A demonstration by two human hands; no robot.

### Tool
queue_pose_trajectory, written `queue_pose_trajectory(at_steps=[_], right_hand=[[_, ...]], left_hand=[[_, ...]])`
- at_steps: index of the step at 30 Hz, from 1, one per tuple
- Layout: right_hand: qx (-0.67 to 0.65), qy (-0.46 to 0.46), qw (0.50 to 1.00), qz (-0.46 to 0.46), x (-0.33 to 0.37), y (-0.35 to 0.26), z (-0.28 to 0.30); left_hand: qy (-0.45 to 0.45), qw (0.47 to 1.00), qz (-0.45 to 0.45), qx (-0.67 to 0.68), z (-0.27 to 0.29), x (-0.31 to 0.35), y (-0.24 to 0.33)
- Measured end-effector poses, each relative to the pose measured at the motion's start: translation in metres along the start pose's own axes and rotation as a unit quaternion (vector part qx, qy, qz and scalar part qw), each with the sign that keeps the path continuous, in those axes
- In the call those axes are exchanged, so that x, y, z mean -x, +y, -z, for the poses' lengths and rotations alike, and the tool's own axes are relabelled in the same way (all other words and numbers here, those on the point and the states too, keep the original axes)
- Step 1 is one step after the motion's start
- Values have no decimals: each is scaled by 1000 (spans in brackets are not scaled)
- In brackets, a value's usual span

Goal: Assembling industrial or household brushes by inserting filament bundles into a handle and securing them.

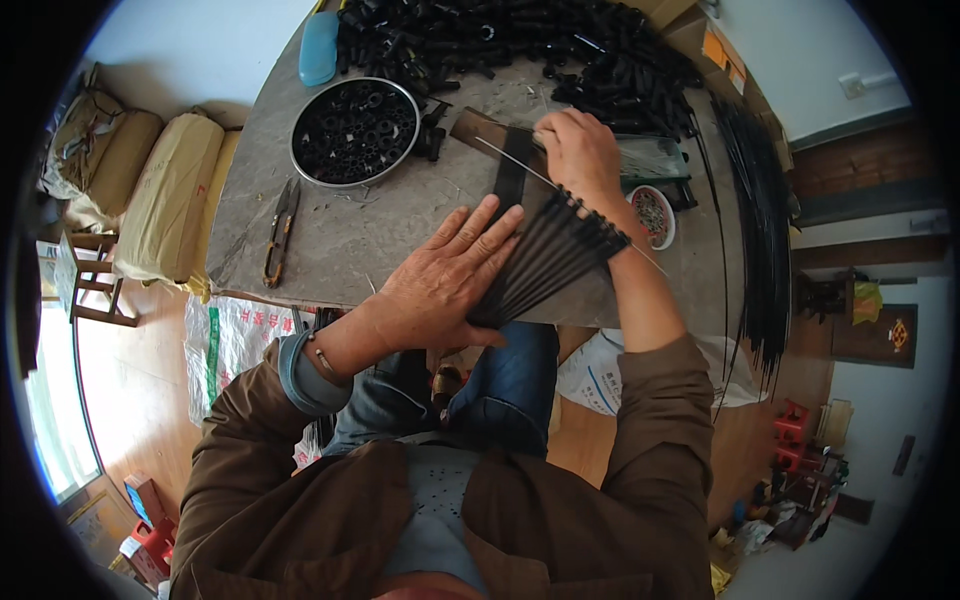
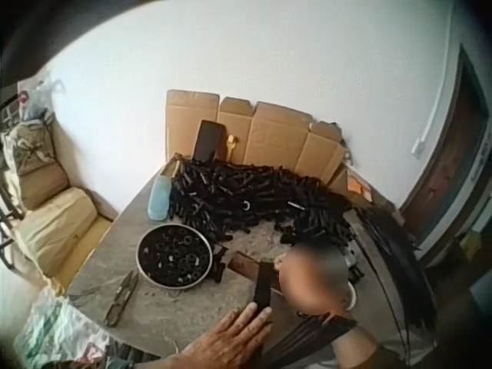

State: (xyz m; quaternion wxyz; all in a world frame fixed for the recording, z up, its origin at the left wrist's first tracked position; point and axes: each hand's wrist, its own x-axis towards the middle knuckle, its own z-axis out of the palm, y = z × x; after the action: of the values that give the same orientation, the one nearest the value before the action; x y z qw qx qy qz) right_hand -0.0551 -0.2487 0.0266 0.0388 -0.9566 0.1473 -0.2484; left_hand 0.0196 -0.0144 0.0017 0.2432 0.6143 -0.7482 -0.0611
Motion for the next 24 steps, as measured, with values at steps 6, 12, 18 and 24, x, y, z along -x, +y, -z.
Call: queue_pose_trajectory(at_steps=[6,12,18,24], right_hand=[[33,99,981,-164,18,40,52],[11,-40,974,-225,48,93,63],[95,-59,983,-149,42,93,69],[71,165,984,-5,32,56,80]], left_hand=[[-10,1000,-11,-16,-2,9,8],[-19,1000,-17,-1,0,11,13],[-32,999,-21,-1,2,12,14],[-26,999,-22,16,2,11,13]])
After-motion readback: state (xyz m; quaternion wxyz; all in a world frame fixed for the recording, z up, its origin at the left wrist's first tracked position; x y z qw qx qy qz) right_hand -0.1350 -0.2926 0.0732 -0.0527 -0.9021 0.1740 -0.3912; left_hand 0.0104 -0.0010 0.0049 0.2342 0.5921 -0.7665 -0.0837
